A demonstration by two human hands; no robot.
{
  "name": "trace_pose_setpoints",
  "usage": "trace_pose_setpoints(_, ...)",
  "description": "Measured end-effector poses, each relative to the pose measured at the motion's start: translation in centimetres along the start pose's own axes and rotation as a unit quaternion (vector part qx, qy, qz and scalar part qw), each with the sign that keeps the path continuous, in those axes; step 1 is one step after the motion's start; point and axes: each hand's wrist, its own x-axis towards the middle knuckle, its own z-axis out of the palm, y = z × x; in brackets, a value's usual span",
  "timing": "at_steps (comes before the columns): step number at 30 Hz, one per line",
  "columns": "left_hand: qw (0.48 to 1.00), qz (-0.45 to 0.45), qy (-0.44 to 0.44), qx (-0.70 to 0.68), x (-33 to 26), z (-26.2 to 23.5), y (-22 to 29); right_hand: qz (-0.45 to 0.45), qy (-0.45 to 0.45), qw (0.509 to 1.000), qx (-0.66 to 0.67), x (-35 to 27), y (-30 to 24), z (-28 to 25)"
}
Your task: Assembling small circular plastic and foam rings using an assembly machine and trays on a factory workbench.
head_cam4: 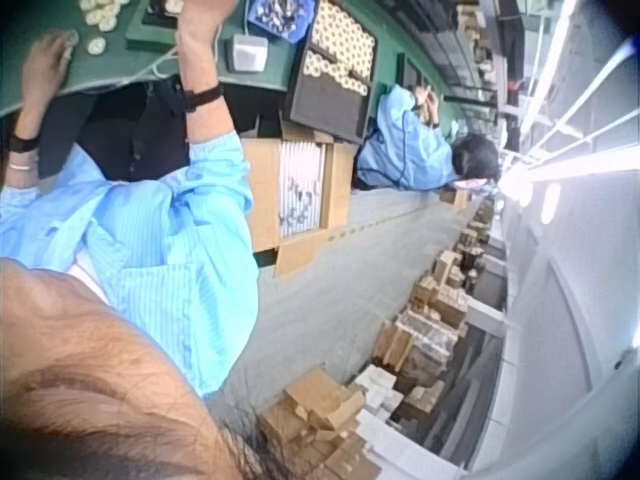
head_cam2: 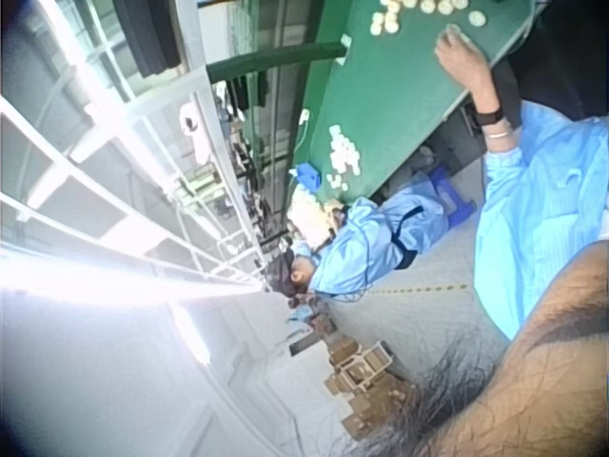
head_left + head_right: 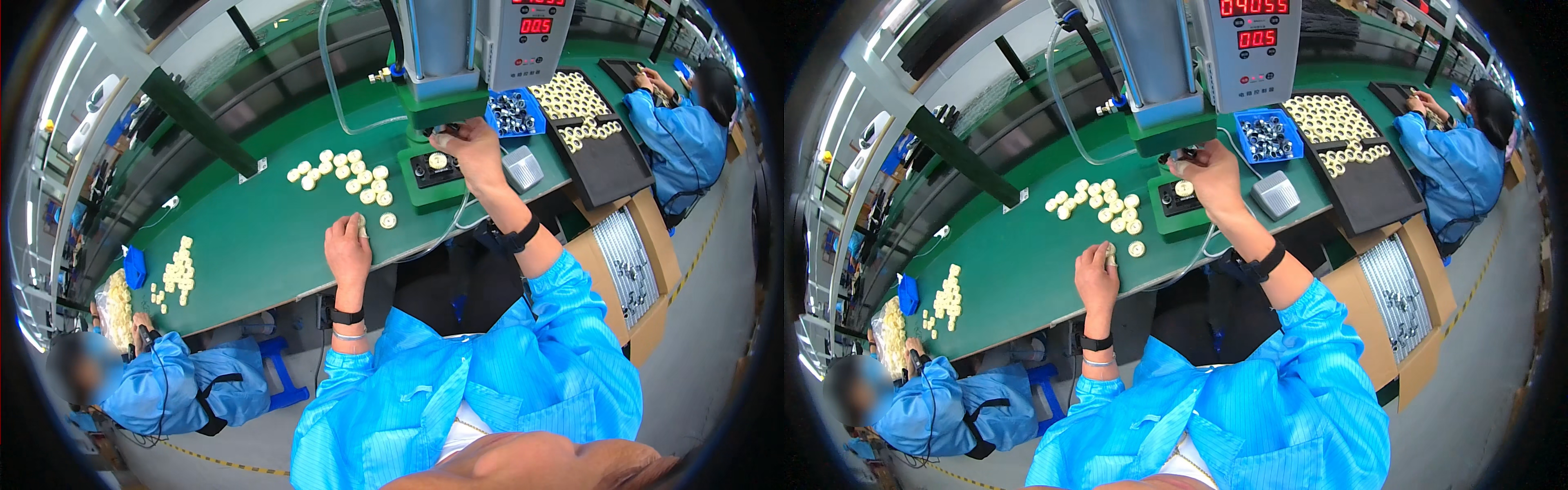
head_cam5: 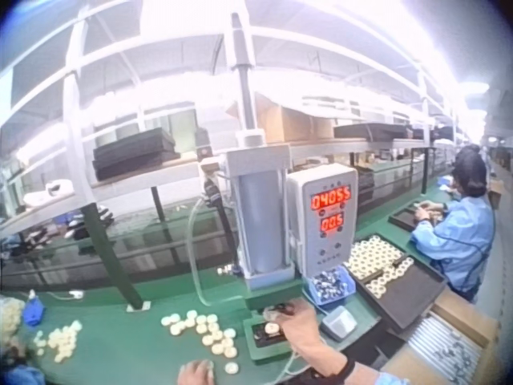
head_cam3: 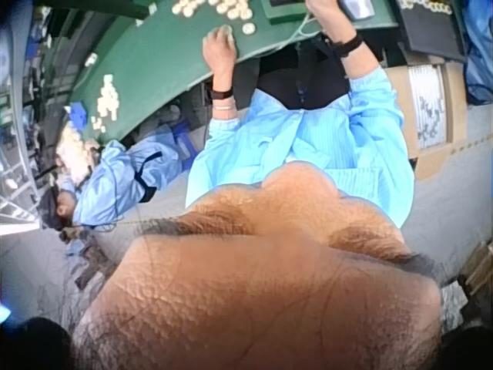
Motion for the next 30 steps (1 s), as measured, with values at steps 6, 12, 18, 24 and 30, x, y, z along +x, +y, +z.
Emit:
trace_pose_setpoints(6,1.0,0.008,-0.006,0.005,0.3,0.2,0.3,0.101,-0.004,0.979,0.177,-0.2,-0.9,-1.5)
trace_pose_setpoints(12,1.0,0.004,-0.008,0.005,0.0,-0.1,0.0,-0.04,-0.058,0.975,-0.211,-1.1,-2.7,-6.3)
trace_pose_setpoints(18,1.0,-0.005,-0.009,0.007,0.1,-0.2,0.2,-0.111,-0.083,0.687,-0.714,-4.6,0.4,-14.2)
trace_pose_setpoints(24,1.0,-0.002,-0.002,0.006,0.1,0.1,0.2,-0.1,-0.059,0.664,-0.739,-4.9,2.1,-14.5)
trace_pose_setpoints(30,1.0,-0.003,0.003,0.0,0.0,0.0,0.1,-0.095,-0.089,0.706,-0.697,-4.3,1.3,-15.7)
